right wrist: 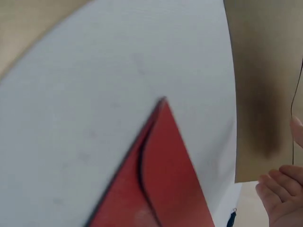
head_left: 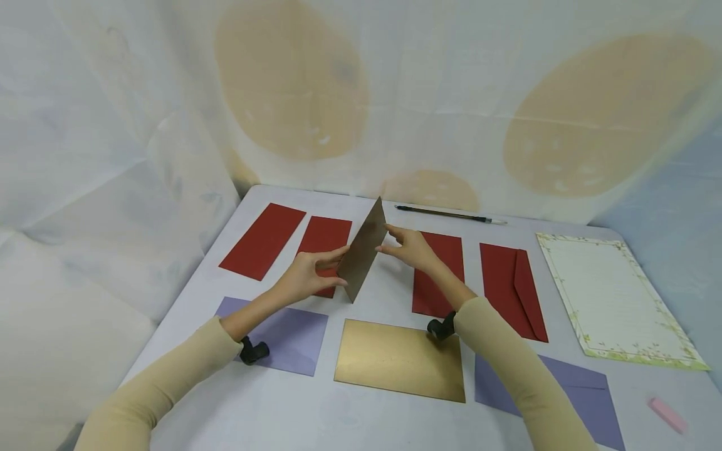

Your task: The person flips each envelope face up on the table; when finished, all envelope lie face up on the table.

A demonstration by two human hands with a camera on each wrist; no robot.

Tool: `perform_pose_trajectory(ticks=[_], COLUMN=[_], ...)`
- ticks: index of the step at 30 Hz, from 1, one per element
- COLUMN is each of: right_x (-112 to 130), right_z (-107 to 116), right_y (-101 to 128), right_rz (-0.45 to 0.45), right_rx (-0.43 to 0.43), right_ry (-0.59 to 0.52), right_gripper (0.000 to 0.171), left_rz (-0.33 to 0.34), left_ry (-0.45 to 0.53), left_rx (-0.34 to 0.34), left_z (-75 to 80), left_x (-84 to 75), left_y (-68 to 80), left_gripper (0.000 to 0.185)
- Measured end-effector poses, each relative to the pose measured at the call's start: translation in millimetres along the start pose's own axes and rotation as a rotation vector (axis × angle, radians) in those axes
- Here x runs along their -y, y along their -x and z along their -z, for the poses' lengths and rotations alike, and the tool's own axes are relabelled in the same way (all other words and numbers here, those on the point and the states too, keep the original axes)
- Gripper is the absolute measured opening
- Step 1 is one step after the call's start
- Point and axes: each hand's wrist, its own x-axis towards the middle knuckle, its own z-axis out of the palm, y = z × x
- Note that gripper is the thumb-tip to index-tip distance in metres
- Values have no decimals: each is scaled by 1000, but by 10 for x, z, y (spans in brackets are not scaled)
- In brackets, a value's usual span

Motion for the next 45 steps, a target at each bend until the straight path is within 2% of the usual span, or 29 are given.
perform_pose_trajectory(ticks=[3,8,15,19,24,31,35,40,42,45], right_x=[-4,0,-45,-61,-60,-58,-71,-75,-70,-57], right_z=[-7,-3,-17,-22,-18,-29,-16,29,46,61], right_y=[50,106,136,154,179,205,241,298,319,351], right_rz=[9,-4,-17,-35,-36,-42,-33,4,23,57], right_rx=[45,125,202,202,187,177,166,137,146,192], right_ry=[6,48,106,133,177,205,187,151,138,145], right_gripper=[74,76,72,70,68,68,68,67,66,63], left_rz=[59,162,260,300,320,354,329,207,149,74], left_ry=[59,96,71,42,-6,2,-30,-166,-209,-252], left_rx=[1,1,42,70,86,110,113,127,163,252], left_z=[19,16,-64,-115,-175,-210,-195,-153,-140,-144], left_x=[32,66,108,109,130,144,134,129,138,144], left_y=[-1,-8,-25,-43,-76,-54,-36,-39,-45,-57], left_gripper=[69,62,57,55,52,55,55,57,59,59])
